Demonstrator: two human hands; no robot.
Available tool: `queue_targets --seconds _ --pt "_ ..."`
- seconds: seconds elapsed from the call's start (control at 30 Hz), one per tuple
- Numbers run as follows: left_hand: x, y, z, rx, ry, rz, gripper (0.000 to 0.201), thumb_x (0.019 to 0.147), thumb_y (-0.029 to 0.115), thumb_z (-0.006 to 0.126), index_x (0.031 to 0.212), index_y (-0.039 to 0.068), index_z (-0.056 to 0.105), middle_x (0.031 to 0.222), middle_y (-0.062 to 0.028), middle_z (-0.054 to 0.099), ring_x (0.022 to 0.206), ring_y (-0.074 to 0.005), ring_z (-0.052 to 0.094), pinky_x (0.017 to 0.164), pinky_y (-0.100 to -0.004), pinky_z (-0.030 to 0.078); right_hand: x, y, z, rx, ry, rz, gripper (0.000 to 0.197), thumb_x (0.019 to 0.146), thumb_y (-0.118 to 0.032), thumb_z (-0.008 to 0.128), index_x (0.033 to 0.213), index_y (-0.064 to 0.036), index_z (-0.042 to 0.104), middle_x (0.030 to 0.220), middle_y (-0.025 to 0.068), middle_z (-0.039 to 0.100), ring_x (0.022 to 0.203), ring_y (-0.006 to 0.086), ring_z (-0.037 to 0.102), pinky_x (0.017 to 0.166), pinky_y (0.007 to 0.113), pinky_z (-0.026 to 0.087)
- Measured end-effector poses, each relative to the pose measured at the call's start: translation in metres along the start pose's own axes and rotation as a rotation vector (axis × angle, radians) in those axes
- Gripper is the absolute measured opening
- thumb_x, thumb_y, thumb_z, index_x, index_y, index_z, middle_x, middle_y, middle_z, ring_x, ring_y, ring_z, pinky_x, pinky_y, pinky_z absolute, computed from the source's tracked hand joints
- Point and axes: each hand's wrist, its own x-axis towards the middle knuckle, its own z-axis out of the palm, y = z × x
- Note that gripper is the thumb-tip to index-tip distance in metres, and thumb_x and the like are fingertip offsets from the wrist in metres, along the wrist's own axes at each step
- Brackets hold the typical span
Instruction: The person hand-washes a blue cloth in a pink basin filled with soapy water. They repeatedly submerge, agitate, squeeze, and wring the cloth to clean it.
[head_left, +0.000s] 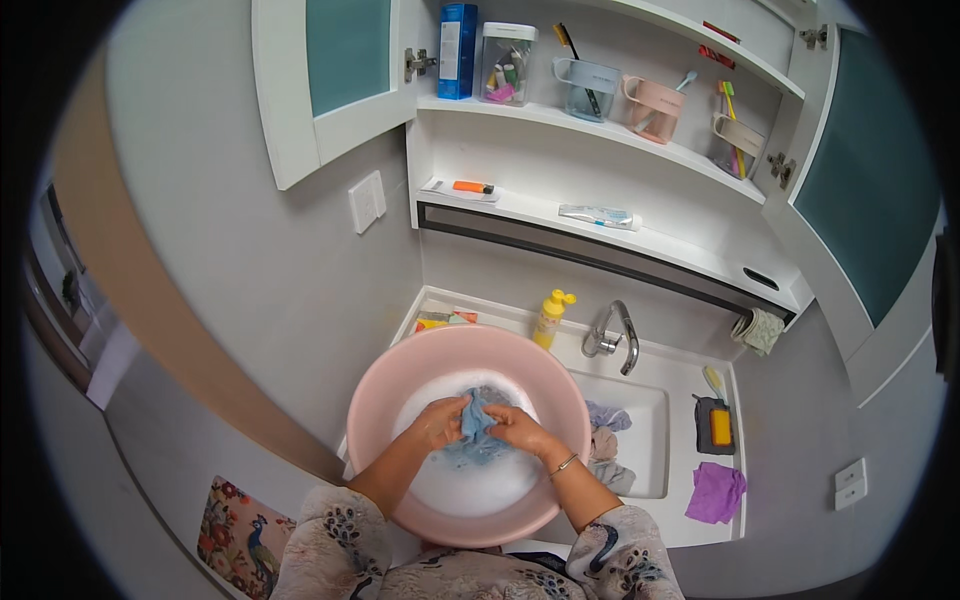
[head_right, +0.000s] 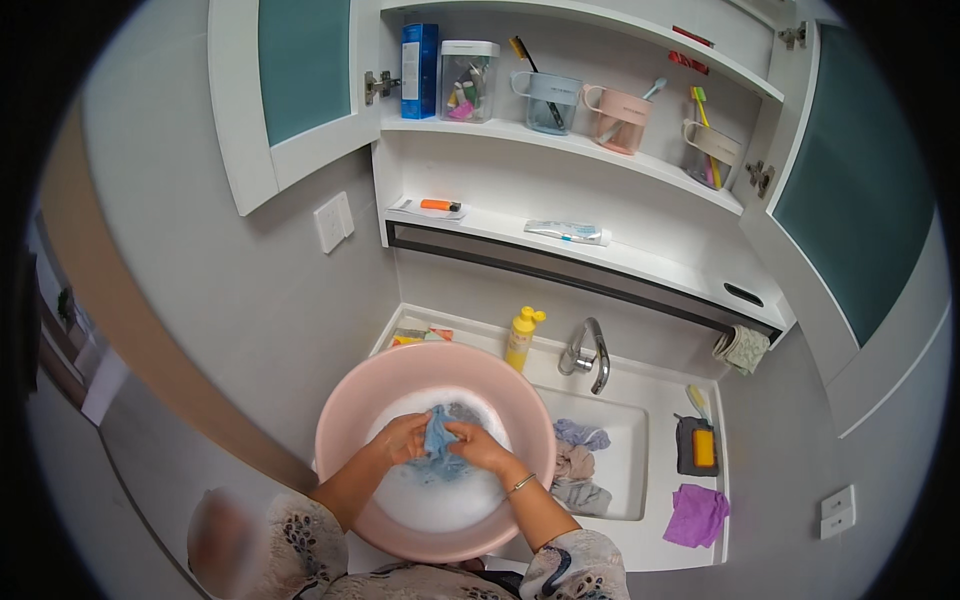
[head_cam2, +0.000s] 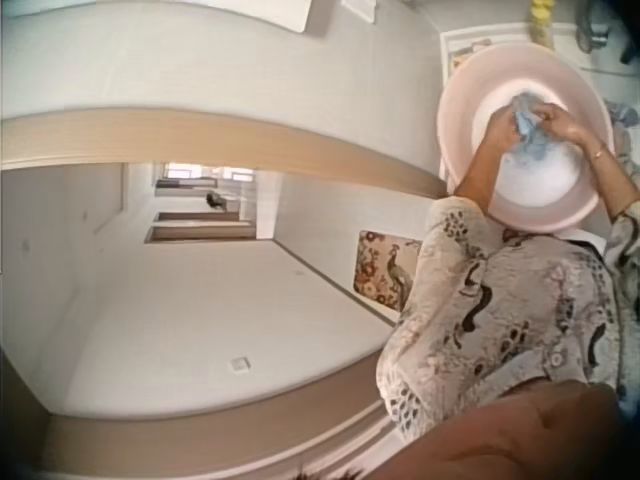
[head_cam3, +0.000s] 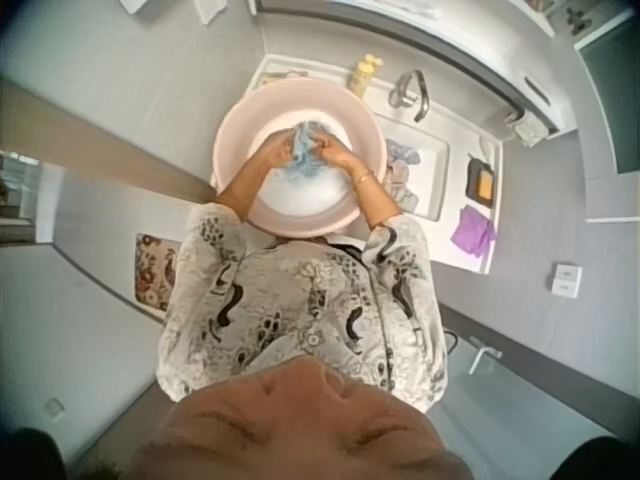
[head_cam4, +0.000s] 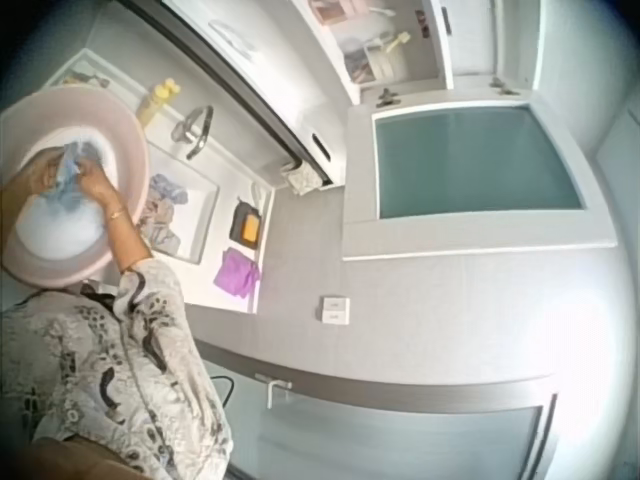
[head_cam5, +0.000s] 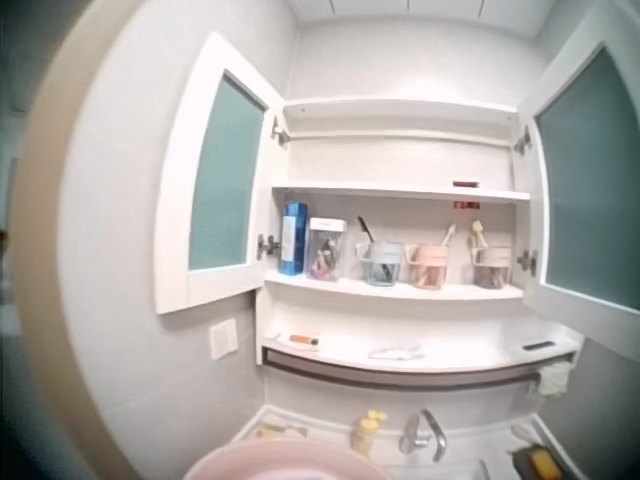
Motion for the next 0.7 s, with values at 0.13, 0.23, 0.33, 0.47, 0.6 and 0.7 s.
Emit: queue_targets --seconds 0.13,0.23,0.33,0.47,0.6,0.7 --pt "0.009 -0.013 0.004 0.286 0.131 0.083 0.022 0.083 0.013 0.059 0.102 0.005 0.052 0.09 -0.0074 0.057 0.077 -0.0186 0.059 0.063 -0.0323 0.051 -0.008 -0.01 -0.005 -0.161 -0.174 -0.033 0.047 0.078 0.007 0.046 0.123 -0.0026 0.049 0.121 0.0083 0.053 0.105 0.0156 0.05 0.093 0.026 0.037" --pt "0.012 -0.009 0.0 0.279 0.192 0.15 0.026 0.08 0.006 0.058 0.105 0.001 0.051 0.092 -0.0086 0.058 0.078 -0.0183 0.06 0.06 -0.0295 0.051 -0.01 -0.009 -0.02 -0.189 -0.128 -0.055 0.042 0.078 0.007 0.046 0.119 -0.0023 0.053 0.12 0.0071 0.053 0.104 0.0152 0.051 0.092 0.026 0.039" --pt "0.005 0.011 0.014 0.217 0.189 0.291 0.023 0.074 -0.002 0.057 0.097 -0.003 0.056 0.087 -0.0088 0.061 0.078 -0.0171 0.06 0.064 -0.0278 0.049 -0.003 0.011 -0.037 -0.092 0.014 0.067 0.039 0.078 0.006 0.047 0.115 -0.0039 0.056 0.12 0.0068 0.053 0.102 0.0151 0.053 0.089 0.027 0.041" --pt "-0.013 0.056 0.048 0.341 0.212 0.401 0.026 0.075 -0.004 0.055 0.101 -0.003 0.055 0.091 -0.0094 0.061 0.079 -0.0172 0.06 0.066 -0.0259 0.049 -0.009 0.004 -0.037 -0.116 0.108 0.014 0.05 0.077 -0.004 0.059 0.126 -0.0063 0.045 0.125 0.0109 0.049 0.109 0.0185 0.049 0.092 0.029 0.039" --pt "-0.037 0.089 0.087 0.343 0.12 0.431 0.026 0.076 -0.004 0.054 0.102 -0.003 0.054 0.09 -0.0097 0.061 0.08 -0.0176 0.06 0.065 -0.0254 0.049 0.003 -0.015 -0.022 -0.236 0.136 -0.159 0.078 0.072 -0.011 0.07 0.137 -0.008 0.027 0.129 0.0124 0.043 0.118 0.0215 0.041 0.1 0.031 0.032" --pt "-0.04 0.099 0.106 0.276 0.089 0.46 0.026 0.077 -0.005 0.054 0.103 -0.004 0.053 0.09 -0.0103 0.06 0.079 -0.018 0.06 0.066 -0.0262 0.05 0.014 -0.026 -0.013 -0.063 0.006 -0.17 0.09 0.066 -0.015 0.076 0.138 -0.0069 0.023 0.129 0.0124 0.042 0.12 0.0237 0.039 0.102 0.031 0.029"
